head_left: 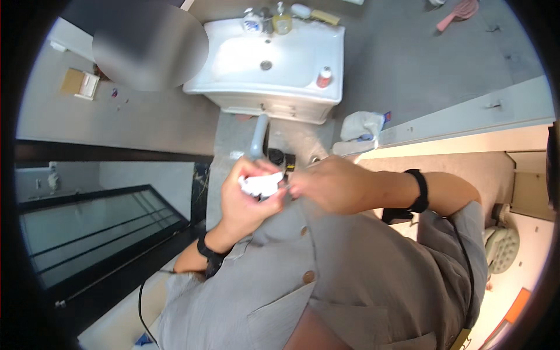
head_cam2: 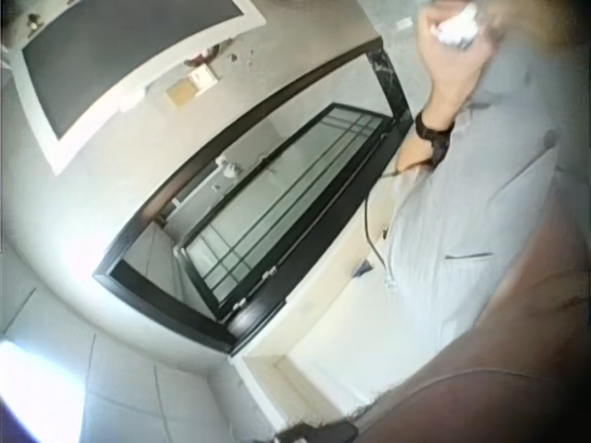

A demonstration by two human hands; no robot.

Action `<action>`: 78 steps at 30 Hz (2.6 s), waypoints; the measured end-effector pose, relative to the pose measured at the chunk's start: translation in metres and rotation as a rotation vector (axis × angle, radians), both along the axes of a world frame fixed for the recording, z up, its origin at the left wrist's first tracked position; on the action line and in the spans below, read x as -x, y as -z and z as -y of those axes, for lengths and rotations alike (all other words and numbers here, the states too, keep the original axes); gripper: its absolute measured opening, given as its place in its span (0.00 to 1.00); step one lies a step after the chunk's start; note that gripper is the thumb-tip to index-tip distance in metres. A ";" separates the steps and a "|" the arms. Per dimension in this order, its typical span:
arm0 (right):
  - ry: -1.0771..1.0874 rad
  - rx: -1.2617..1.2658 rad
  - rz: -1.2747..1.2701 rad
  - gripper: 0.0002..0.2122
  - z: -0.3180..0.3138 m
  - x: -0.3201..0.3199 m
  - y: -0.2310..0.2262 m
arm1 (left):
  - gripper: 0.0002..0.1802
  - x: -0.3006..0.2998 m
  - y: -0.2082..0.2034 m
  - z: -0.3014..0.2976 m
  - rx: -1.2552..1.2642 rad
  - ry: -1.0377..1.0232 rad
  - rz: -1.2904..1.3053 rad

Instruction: The person is repairing a spray bottle by cleaning the nozzle and reassembling it, then testing it by spraying a toilet.

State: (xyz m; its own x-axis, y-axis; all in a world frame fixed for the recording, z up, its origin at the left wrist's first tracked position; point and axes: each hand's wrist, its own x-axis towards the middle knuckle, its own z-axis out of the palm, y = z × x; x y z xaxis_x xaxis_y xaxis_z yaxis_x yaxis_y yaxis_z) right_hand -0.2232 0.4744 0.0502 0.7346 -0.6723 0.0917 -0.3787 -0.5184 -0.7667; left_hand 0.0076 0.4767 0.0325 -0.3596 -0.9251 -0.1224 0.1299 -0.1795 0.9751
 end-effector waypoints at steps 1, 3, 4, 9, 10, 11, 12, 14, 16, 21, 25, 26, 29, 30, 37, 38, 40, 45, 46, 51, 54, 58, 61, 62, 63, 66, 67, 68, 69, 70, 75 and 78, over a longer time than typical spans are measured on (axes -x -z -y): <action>0.049 -0.114 0.043 0.05 -0.002 0.009 -0.001 | 0.21 0.008 0.002 0.005 0.027 0.019 -0.002; 0.090 -0.176 0.095 0.06 -0.008 0.018 -0.002 | 0.21 0.020 0.002 0.006 0.026 0.053 -0.030; 0.143 -0.226 0.116 0.07 -0.008 0.025 -0.004 | 0.21 0.025 0.002 0.006 0.042 0.050 -0.025; 0.147 -0.127 0.070 0.05 -0.012 0.047 -0.006 | 0.20 0.036 -0.004 0.002 0.045 0.048 -0.005; 0.121 -0.006 0.106 0.05 -0.013 0.047 -0.002 | 0.20 0.037 -0.007 0.000 0.004 0.045 -0.038; 0.114 -0.008 0.111 0.05 -0.015 0.046 -0.005 | 0.20 0.037 -0.009 -0.001 -0.037 0.041 -0.072; 0.097 0.055 0.001 0.05 -0.017 0.045 -0.009 | 0.20 0.037 -0.008 -0.003 -0.040 0.033 -0.067; 0.067 0.114 -0.107 0.05 -0.020 0.044 -0.008 | 0.20 0.035 -0.003 -0.008 0.025 0.068 -0.045; 0.059 0.142 0.012 0.06 -0.022 0.042 -0.001 | 0.20 0.032 -0.004 -0.014 -0.039 0.080 -0.045; -0.016 0.075 0.082 0.06 -0.032 0.038 0.006 | 0.21 0.027 0.003 -0.031 -0.019 0.103 -0.040; -0.041 0.002 0.097 0.06 -0.035 0.032 0.015 | 0.21 0.026 0.005 -0.034 0.076 0.099 -0.042; -0.045 -0.001 0.098 0.06 -0.035 0.031 0.015 | 0.21 0.026 0.004 -0.035 0.055 0.093 -0.042; -0.045 -0.057 0.087 0.06 -0.035 0.030 0.013 | 0.21 0.023 0.010 -0.037 0.056 0.093 -0.053; -0.044 -0.066 0.088 0.06 -0.035 0.031 0.013 | 0.21 0.023 0.013 -0.037 0.081 0.099 -0.065; -0.010 -0.087 0.072 0.06 -0.038 0.032 0.011 | 0.20 0.027 0.010 -0.035 0.050 0.095 -0.086; -0.006 -0.079 0.069 0.06 -0.035 0.034 0.010 | 0.20 0.029 0.009 -0.033 0.044 0.069 -0.053; -0.010 -0.068 0.080 0.05 -0.028 0.038 0.007 | 0.19 0.032 0.006 -0.030 0.060 0.047 -0.022; 0.089 -0.027 0.023 0.06 -0.014 0.042 0.007 | 0.20 0.037 0.016 -0.011 0.245 -0.009 0.141; 0.125 -0.029 0.008 0.07 -0.011 0.042 0.008 | 0.19 0.041 0.018 -0.005 0.333 -0.029 0.172; 0.313 0.085 0.076 0.07 0.004 0.041 0.030 | 0.18 0.056 0.027 0.022 0.214 -0.059 0.203; 0.444 0.364 0.203 0.08 0.016 0.042 0.011 | 0.17 0.058 0.029 0.037 0.215 -0.088 0.137; 0.412 0.317 0.439 0.11 -0.008 0.061 0.007 | 0.15 0.072 0.016 0.048 0.055 -0.139 -0.131; 0.585 -0.528 0.749 0.10 -0.002 0.041 0.019 | 0.15 0.092 0.008 0.055 0.028 -0.174 -0.384; 0.593 -0.478 0.813 0.11 0.007 0.043 0.017 | 0.16 0.099 0.004 0.057 0.030 -0.175 -0.451; 0.596 -0.460 0.815 0.11 0.014 0.045 0.012 | 0.16 0.105 -0.001 0.059 0.042 -0.163 -0.458; 0.568 -0.344 0.996 0.07 0.025 0.052 0.002 | 0.15 0.124 -0.010 0.059 -0.001 -0.133 -0.467; 0.600 -0.318 0.991 0.07 0.025 0.057 0.001 | 0.15 0.128 -0.013 0.059 -0.017 -0.090 -0.469; 0.567 -0.272 1.000 0.06 0.025 0.061 -0.001 | 0.15 0.131 -0.017 0.059 -0.029 -0.053 -0.468; 0.536 -0.226 1.007 0.05 0.023 0.069 -0.002 | 0.15 0.134 -0.022 0.060 -0.043 0.001 -0.476; 0.546 -0.181 0.929 0.05 0.019 0.076 -0.002 | 0.15 0.139 -0.026 0.059 -0.069 0.044 -0.509; 0.582 0.422 0.825 0.04 0.001 0.108 -0.025 | 0.16 0.177 -0.046 0.055 -0.120 0.285 -0.597; 0.783 0.795 0.568 0.05 -0.015 0.138 -0.044 | 0.17 0.209 -0.057 0.056 -0.087 0.445 -0.590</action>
